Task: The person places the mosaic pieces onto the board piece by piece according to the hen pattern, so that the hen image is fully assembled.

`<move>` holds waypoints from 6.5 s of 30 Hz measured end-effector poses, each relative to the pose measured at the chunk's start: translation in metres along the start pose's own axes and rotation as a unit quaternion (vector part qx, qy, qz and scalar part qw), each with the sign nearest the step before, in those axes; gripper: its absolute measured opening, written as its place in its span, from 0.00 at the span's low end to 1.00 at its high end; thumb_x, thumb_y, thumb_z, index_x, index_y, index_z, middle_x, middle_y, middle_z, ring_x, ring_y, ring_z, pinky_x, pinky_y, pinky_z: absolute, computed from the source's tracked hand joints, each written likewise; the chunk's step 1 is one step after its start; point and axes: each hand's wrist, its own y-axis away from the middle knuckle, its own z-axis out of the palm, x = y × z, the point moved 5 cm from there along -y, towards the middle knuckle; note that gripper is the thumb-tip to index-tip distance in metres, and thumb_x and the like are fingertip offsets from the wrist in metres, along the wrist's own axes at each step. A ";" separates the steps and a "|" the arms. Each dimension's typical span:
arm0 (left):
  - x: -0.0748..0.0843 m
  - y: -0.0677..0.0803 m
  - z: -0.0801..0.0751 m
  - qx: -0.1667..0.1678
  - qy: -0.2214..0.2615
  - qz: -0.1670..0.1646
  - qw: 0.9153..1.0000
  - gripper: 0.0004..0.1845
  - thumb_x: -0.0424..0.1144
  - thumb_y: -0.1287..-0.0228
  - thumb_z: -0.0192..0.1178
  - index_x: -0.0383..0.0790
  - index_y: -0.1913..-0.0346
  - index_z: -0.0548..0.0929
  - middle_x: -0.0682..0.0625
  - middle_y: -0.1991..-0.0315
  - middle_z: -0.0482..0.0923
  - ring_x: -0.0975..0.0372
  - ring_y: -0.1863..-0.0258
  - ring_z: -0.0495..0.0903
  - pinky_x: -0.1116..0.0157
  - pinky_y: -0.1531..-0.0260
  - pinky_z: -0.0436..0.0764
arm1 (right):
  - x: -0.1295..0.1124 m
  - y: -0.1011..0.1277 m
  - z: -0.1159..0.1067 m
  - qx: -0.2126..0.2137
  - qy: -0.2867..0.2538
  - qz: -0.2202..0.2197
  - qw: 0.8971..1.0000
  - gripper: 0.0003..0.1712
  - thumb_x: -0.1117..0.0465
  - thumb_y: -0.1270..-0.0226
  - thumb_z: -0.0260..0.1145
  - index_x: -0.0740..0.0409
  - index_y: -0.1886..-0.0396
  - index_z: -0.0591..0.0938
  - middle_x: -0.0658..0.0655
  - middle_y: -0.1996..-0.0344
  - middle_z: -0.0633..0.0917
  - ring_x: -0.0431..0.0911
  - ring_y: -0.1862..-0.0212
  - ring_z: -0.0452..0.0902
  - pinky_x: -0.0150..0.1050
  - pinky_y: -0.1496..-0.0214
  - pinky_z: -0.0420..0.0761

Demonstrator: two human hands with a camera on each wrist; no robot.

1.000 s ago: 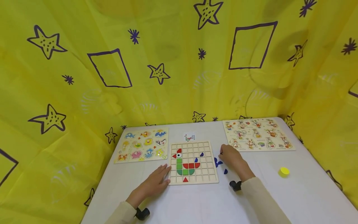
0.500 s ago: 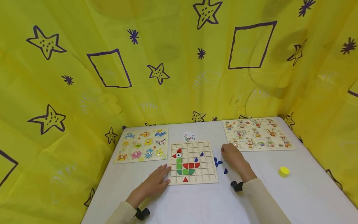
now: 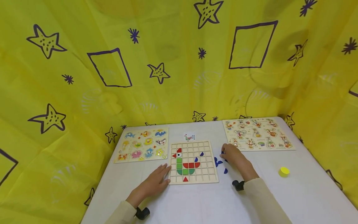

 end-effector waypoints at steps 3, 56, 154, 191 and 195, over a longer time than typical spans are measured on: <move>0.000 0.000 0.000 -0.001 0.004 -0.004 1.000 0.34 0.49 0.20 0.56 0.46 0.17 0.64 0.45 0.16 0.58 0.46 0.16 0.54 0.42 0.20 0.61 | -0.001 0.001 -0.001 -0.004 -0.008 0.005 1.000 0.13 0.66 0.29 0.71 0.72 0.53 0.80 0.61 0.65 0.81 0.51 0.63 0.76 0.48 0.58 0.80; 0.001 0.000 -0.001 -0.003 -0.007 0.008 1.000 0.34 0.49 0.21 0.57 0.45 0.18 0.64 0.43 0.16 0.58 0.45 0.17 0.55 0.42 0.20 0.61 | -0.074 -0.007 0.043 -0.017 -0.022 -0.017 0.999 0.08 0.66 0.31 0.73 0.66 0.60 0.83 0.56 0.66 0.83 0.48 0.62 0.77 0.47 0.54 0.83; -0.001 -0.002 0.001 -0.005 -0.007 0.005 1.000 0.35 0.49 0.21 0.56 0.45 0.17 0.63 0.44 0.16 0.57 0.45 0.16 0.55 0.42 0.20 0.61 | 0.008 0.022 0.000 -0.010 0.007 0.054 0.998 0.13 0.60 0.29 0.70 0.66 0.57 0.80 0.64 0.62 0.86 0.54 0.61 0.79 0.53 0.55 0.82; -0.003 -0.002 0.003 -0.007 -0.007 -0.004 1.000 0.35 0.50 0.21 0.56 0.47 0.17 0.63 0.45 0.16 0.57 0.46 0.16 0.54 0.43 0.20 0.61 | -0.056 0.016 0.037 0.008 -0.022 0.002 1.000 0.11 0.61 0.29 0.72 0.64 0.57 0.83 0.56 0.65 0.85 0.48 0.63 0.78 0.46 0.58 0.83; -0.003 -0.003 0.003 -0.007 -0.010 -0.006 1.000 0.35 0.51 0.21 0.56 0.48 0.17 0.63 0.46 0.15 0.56 0.47 0.16 0.54 0.43 0.20 0.61 | -0.064 0.018 0.046 0.001 -0.019 -0.005 1.000 0.09 0.62 0.30 0.73 0.63 0.58 0.83 0.53 0.67 0.82 0.46 0.64 0.76 0.44 0.59 0.82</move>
